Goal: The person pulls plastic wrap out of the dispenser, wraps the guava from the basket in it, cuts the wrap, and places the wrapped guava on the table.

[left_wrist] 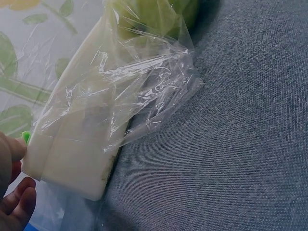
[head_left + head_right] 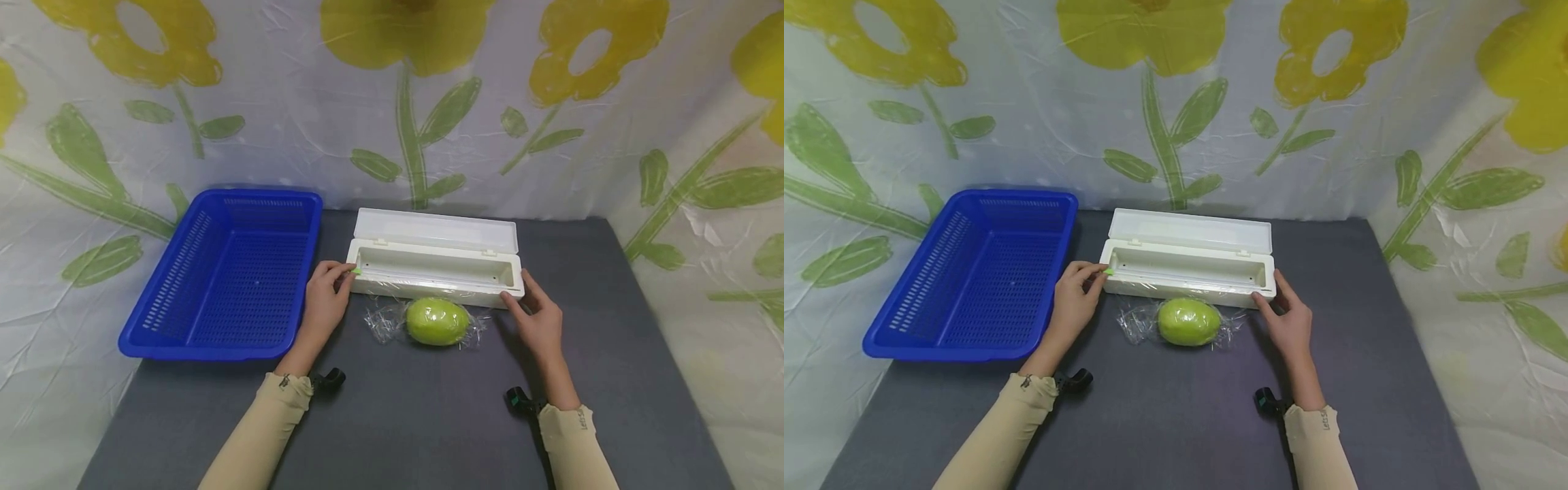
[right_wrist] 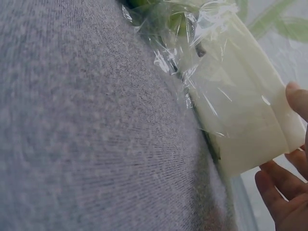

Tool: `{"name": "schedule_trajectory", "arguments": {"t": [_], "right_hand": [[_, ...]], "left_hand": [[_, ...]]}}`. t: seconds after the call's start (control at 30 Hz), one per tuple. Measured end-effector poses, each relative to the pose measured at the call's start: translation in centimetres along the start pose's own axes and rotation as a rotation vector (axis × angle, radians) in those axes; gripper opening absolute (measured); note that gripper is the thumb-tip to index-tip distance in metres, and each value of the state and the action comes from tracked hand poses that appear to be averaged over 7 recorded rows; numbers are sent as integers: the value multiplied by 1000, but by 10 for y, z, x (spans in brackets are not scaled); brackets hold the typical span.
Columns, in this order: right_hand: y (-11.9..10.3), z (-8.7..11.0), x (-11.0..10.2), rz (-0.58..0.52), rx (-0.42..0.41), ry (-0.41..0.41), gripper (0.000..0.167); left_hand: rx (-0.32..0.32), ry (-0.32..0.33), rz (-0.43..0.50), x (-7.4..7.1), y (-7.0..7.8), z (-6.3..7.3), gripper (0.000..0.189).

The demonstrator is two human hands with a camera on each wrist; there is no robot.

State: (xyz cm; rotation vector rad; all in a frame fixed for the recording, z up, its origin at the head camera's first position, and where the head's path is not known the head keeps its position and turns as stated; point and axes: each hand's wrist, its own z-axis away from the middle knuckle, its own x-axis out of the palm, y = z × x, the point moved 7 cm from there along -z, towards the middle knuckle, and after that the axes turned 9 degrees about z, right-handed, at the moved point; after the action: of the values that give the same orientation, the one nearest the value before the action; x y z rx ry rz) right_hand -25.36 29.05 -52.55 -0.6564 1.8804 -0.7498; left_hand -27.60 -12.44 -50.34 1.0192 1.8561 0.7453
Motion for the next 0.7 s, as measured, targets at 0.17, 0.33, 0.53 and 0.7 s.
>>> {"name": "schedule_trajectory", "arguments": {"t": [0.17, 0.33, 0.53, 0.7], "right_hand": [[-2, 0, -1, 25, -15, 30, 66], [-6, 0, -4, 78, -38, 36, 65], [-9, -2, -6, 136, -33, 3, 65], [-9, -3, -7, 156, -30, -6, 66]], "left_hand": [[17, 8, -19, 1, 0, 0, 16], [55, 13, -61, 0, 5, -1, 14], [124, -21, -132, 4, 14, -1, 14], [185, -75, -179, 12, 19, -2, 15]]}}
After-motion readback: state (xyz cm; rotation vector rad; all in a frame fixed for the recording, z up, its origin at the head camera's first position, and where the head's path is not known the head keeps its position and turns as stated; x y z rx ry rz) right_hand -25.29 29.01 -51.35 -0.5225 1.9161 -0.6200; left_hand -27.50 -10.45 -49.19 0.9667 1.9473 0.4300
